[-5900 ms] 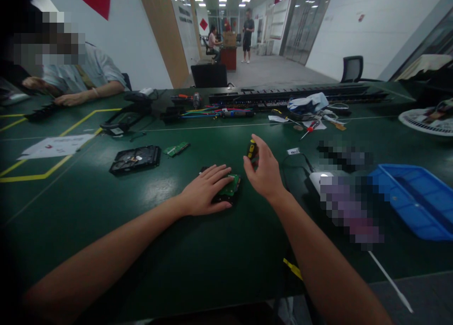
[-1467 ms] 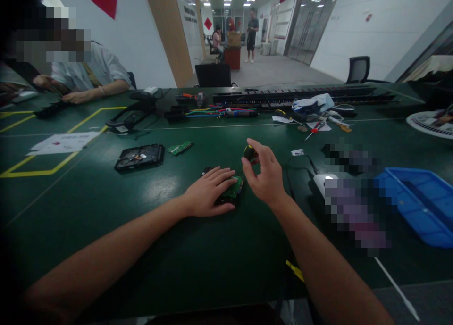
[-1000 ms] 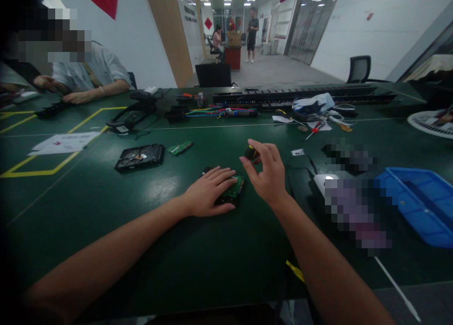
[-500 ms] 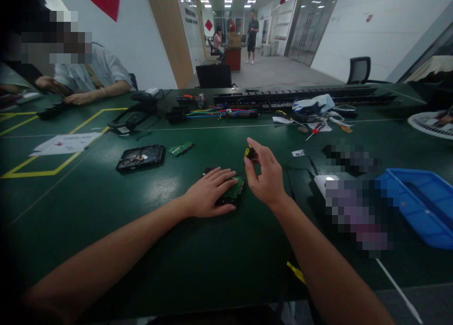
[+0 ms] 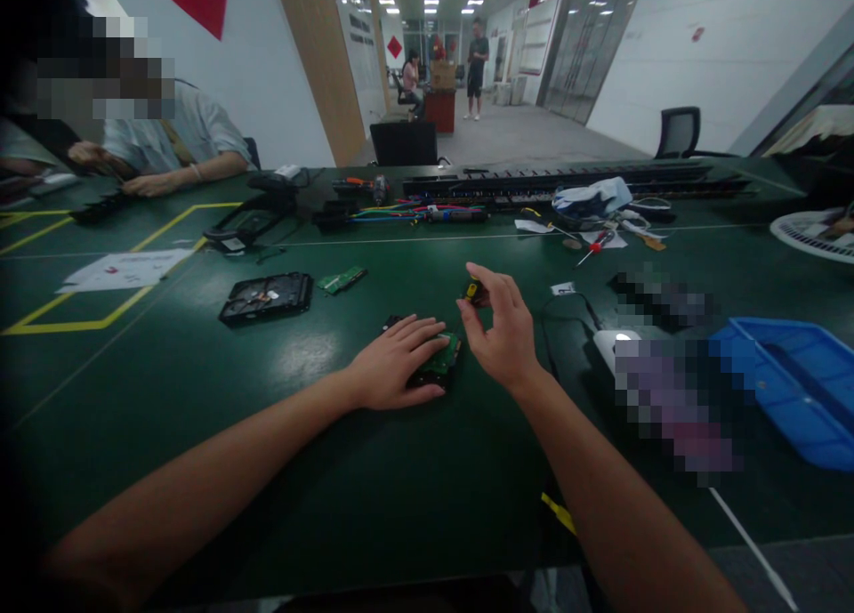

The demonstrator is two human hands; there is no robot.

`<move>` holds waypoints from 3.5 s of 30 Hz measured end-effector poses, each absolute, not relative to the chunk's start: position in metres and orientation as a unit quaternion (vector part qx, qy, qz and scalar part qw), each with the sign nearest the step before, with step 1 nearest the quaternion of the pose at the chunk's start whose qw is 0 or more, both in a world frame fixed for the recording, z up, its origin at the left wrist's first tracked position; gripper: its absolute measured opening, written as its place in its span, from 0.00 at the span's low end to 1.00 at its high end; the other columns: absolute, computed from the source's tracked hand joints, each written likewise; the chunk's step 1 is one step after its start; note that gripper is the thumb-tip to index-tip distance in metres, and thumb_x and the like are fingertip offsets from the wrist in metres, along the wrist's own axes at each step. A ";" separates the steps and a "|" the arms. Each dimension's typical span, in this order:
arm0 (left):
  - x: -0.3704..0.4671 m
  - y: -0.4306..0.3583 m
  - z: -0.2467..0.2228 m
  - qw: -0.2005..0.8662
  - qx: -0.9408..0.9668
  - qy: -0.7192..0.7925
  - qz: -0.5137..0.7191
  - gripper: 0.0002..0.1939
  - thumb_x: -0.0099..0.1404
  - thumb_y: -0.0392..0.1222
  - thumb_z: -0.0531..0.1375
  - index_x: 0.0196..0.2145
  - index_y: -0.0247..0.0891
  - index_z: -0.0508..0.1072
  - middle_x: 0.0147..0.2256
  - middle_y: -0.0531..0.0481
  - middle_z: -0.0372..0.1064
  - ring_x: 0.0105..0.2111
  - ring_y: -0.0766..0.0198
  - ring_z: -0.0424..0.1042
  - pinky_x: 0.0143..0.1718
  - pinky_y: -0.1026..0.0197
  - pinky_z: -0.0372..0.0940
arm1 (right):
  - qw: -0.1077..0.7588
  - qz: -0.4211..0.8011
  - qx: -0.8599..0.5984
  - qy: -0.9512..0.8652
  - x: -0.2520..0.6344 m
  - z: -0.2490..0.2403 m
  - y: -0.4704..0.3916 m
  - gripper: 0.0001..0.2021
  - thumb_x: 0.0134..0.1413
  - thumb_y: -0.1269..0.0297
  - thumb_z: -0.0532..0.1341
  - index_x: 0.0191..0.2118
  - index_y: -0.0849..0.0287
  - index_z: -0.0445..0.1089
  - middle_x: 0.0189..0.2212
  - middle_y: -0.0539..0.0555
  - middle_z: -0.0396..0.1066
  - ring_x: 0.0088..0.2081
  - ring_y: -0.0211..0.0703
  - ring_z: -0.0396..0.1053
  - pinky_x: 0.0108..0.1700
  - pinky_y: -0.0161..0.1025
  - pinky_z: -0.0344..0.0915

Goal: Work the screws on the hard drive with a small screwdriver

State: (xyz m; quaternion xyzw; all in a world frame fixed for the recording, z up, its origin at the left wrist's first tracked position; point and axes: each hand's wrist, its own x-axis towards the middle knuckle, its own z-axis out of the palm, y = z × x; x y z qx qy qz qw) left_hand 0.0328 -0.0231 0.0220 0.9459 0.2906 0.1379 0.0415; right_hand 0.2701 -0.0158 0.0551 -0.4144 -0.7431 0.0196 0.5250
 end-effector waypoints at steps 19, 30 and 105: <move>0.032 -0.023 0.020 0.035 0.947 0.285 0.145 0.42 0.72 0.70 0.54 0.69 0.36 0.62 0.71 0.34 0.57 0.73 0.42 0.55 0.75 0.37 0.47 | 0.524 -0.010 -0.421 -0.740 0.271 0.052 -0.013 0.29 0.65 0.65 0.64 0.69 0.47 0.62 0.53 0.57 0.73 0.44 0.50 0.76 0.47 0.52 0.80; 0.032 -0.022 0.019 0.033 0.946 0.282 0.155 0.41 0.72 0.70 0.54 0.69 0.36 0.62 0.71 0.34 0.58 0.73 0.42 0.55 0.74 0.36 0.48 | 0.528 0.017 -0.427 -0.734 0.271 0.049 -0.012 0.30 0.65 0.67 0.62 0.70 0.47 0.59 0.56 0.58 0.74 0.47 0.51 0.78 0.50 0.51 0.80; 0.037 -0.025 0.032 0.051 0.966 0.211 0.142 0.31 0.75 0.64 0.56 0.62 0.37 0.69 0.59 0.34 0.68 0.62 0.41 0.66 0.64 0.37 0.62 | 0.517 0.022 -0.412 -0.750 0.268 0.056 -0.019 0.28 0.66 0.66 0.63 0.69 0.43 0.63 0.49 0.54 0.73 0.42 0.46 0.75 0.46 0.49 0.80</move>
